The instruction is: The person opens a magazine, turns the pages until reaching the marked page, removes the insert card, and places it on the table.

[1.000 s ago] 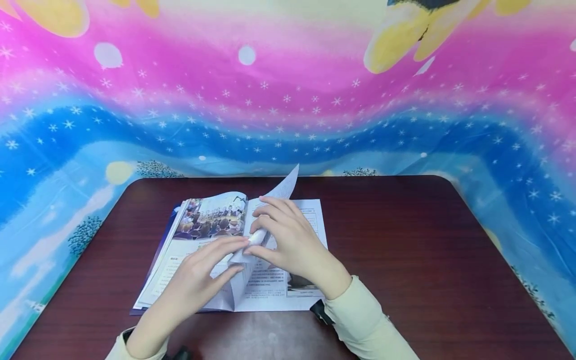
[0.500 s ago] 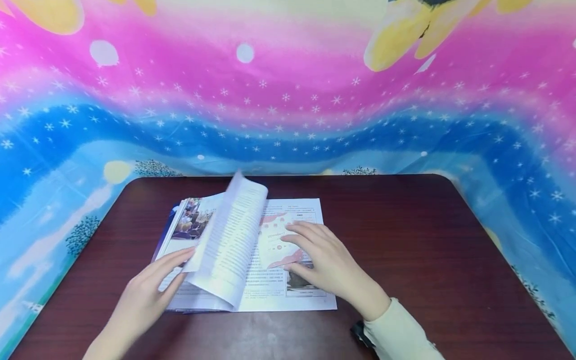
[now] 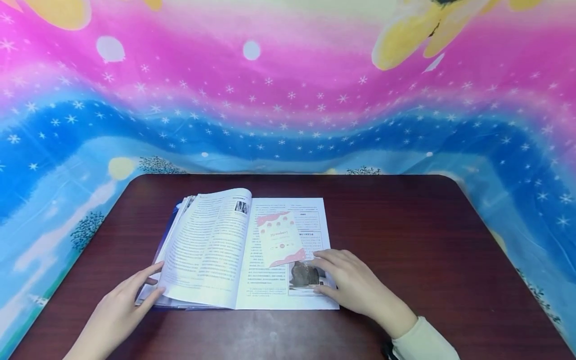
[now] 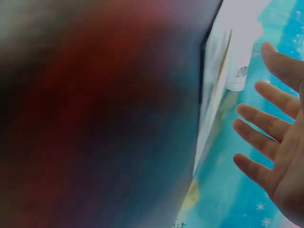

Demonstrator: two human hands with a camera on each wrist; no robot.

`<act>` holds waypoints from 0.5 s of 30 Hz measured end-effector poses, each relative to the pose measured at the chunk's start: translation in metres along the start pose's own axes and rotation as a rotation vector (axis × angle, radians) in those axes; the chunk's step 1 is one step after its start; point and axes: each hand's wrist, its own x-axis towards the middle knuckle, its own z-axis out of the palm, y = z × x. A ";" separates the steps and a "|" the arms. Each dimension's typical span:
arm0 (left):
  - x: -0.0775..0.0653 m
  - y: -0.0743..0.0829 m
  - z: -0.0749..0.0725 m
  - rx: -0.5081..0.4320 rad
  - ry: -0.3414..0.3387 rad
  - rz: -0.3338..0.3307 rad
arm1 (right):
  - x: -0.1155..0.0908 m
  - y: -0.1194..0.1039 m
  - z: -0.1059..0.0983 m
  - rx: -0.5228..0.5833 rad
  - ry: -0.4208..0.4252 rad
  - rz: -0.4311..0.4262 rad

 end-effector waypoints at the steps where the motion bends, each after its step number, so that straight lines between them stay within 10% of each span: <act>1: 0.000 -0.001 0.000 -0.002 -0.030 -0.021 | -0.002 0.000 0.001 0.002 -0.022 0.008; 7: 0.002 -0.004 0.001 0.009 -0.149 -0.072 | -0.011 0.001 0.003 0.011 -0.111 0.050; 15: 0.009 -0.006 0.002 0.119 -0.074 0.029 | -0.011 0.002 0.005 0.015 -0.133 0.056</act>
